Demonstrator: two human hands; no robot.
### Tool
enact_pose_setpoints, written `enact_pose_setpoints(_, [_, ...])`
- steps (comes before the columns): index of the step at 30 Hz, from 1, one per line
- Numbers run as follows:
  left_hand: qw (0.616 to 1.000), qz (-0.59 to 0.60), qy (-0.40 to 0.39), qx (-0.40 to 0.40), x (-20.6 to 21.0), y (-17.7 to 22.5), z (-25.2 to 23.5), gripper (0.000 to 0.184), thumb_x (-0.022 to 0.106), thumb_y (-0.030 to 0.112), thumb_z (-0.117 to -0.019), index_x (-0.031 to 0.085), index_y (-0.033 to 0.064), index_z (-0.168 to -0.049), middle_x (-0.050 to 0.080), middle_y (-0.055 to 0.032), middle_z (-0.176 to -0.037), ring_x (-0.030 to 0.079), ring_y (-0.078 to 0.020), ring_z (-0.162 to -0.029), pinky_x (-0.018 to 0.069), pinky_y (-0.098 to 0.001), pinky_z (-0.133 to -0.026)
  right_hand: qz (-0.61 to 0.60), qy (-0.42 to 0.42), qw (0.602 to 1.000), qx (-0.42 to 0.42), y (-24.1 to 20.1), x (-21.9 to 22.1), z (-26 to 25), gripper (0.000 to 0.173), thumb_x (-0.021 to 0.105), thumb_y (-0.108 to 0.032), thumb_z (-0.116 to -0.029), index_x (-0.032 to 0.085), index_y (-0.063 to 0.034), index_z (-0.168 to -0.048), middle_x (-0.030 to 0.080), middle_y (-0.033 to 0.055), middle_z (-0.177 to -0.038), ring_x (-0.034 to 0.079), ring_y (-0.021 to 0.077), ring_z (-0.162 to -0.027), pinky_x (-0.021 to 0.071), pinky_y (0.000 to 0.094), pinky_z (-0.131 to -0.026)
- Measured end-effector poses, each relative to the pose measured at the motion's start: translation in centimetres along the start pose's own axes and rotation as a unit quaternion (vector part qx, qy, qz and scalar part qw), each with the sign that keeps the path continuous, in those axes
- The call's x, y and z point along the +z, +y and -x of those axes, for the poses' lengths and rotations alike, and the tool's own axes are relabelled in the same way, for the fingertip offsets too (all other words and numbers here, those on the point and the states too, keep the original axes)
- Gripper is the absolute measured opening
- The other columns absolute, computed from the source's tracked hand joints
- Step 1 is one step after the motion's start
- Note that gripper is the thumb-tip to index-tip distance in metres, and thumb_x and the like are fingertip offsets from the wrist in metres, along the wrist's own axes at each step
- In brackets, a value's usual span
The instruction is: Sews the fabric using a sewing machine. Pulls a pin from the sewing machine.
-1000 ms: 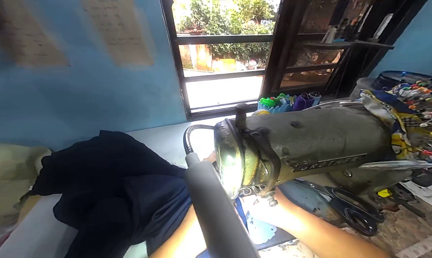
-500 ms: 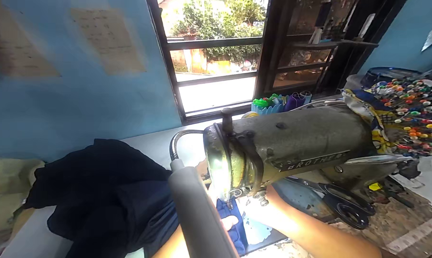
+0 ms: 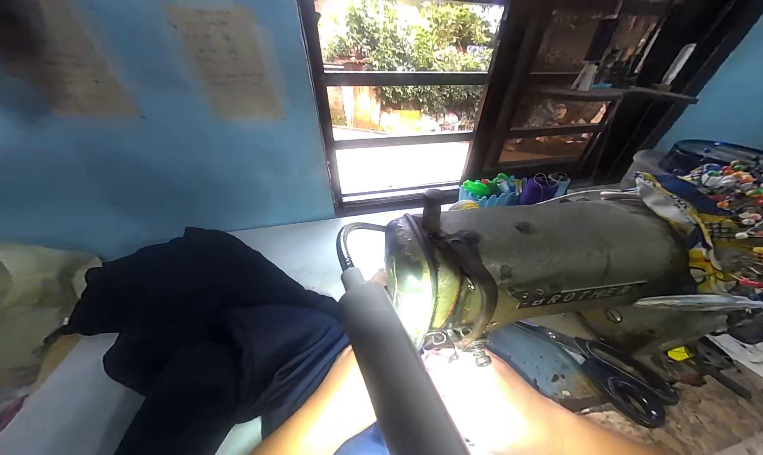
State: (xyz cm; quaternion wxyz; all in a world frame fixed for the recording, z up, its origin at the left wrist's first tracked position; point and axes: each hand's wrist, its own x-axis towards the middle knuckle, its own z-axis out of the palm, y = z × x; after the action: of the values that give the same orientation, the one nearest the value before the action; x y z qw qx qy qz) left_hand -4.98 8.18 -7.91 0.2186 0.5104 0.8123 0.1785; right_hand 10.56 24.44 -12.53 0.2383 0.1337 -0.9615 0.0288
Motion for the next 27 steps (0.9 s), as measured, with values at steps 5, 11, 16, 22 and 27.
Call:
enact_pose_setpoints(5, [0.999, 0.004, -0.029, -0.018, -0.8, 0.8, 0.1, 0.081, 0.063, 0.059, -0.088, 0.053, -0.0011, -0.142, 0.057, -0.02, -0.143, 0.049, -0.0307, -0.139, 0.0343, -0.0455, -0.116, 0.008, -0.018, 1.0, 0.022, -0.3, 0.1, -0.1, 0.025, 0.053, -0.027, -0.0985, 0.074, -0.0133, -0.102, 0.075, 0.0048, -0.107, 0.072, 0.0209, -0.099, 0.0547, 0.0419, -0.089])
enact_pose_setpoints(11, [0.991, -0.008, 0.116, 0.065, 2.2, -2.0, -0.6, 0.074, 0.067, 0.061, -0.0844, 0.066, 0.0001, -0.126, 0.069, -0.0179, -0.125, 0.063, -0.0279, -0.124, 0.0472, -0.0436, -0.106, -0.016, -0.001, 0.999, 0.041, -0.4, 0.0, -0.2, 0.023, 0.055, -0.025, -0.097, 0.074, -0.0125, -0.1, 0.076, 0.0054, -0.105, 0.072, 0.0214, -0.096, 0.056, 0.0424, -0.086])
enact_pose_setpoints(16, [0.994, -0.03, 0.096, 0.049, 1.2, -1.3, -0.6, 0.067, 0.066, 0.056, -0.0888, 0.066, 0.001, -0.127, 0.068, -0.0163, -0.128, 0.061, -0.0256, -0.127, 0.0447, -0.0403, -0.109, -0.028, -0.012, 0.997, 0.068, -0.6, -0.2, -0.6, 0.022, 0.055, -0.022, -0.097, 0.074, -0.0107, -0.1, 0.076, 0.0075, -0.108, 0.072, 0.0229, -0.104, 0.0571, 0.0439, -0.088])
enact_pose_setpoints(22, [0.957, -0.106, 0.145, 0.23, 0.1, -4.8, 0.1, 0.041, 0.044, 0.039, -0.0964, 0.071, 0.0126, -0.112, 0.07, -0.0052, -0.122, 0.057, -0.0237, -0.129, 0.0326, -0.0562, -0.112, -0.215, -0.002, 0.974, 0.065, 0.6, -0.2, 0.3, 0.027, 0.052, -0.018, -0.0968, 0.074, -0.0145, -0.111, 0.074, 0.0066, -0.111, 0.066, 0.0227, -0.113, 0.0489, 0.0472, -0.099])
enact_pose_setpoints(27, [0.948, -0.156, 0.07, 0.267, -2.7, -4.3, 1.6, 0.032, 0.051, 0.039, -0.0925, 0.075, 0.017, -0.094, 0.07, -0.0039, -0.095, 0.064, -0.025, -0.108, 0.0386, -0.0556, -0.106, -0.313, -0.037, 0.948, 0.035, 0.5, -1.0, -0.4, 0.033, 0.055, -0.018, -0.0939, 0.069, -0.012, -0.123, 0.071, 0.0079, -0.116, 0.063, 0.0226, -0.115, 0.046, 0.0477, -0.102])
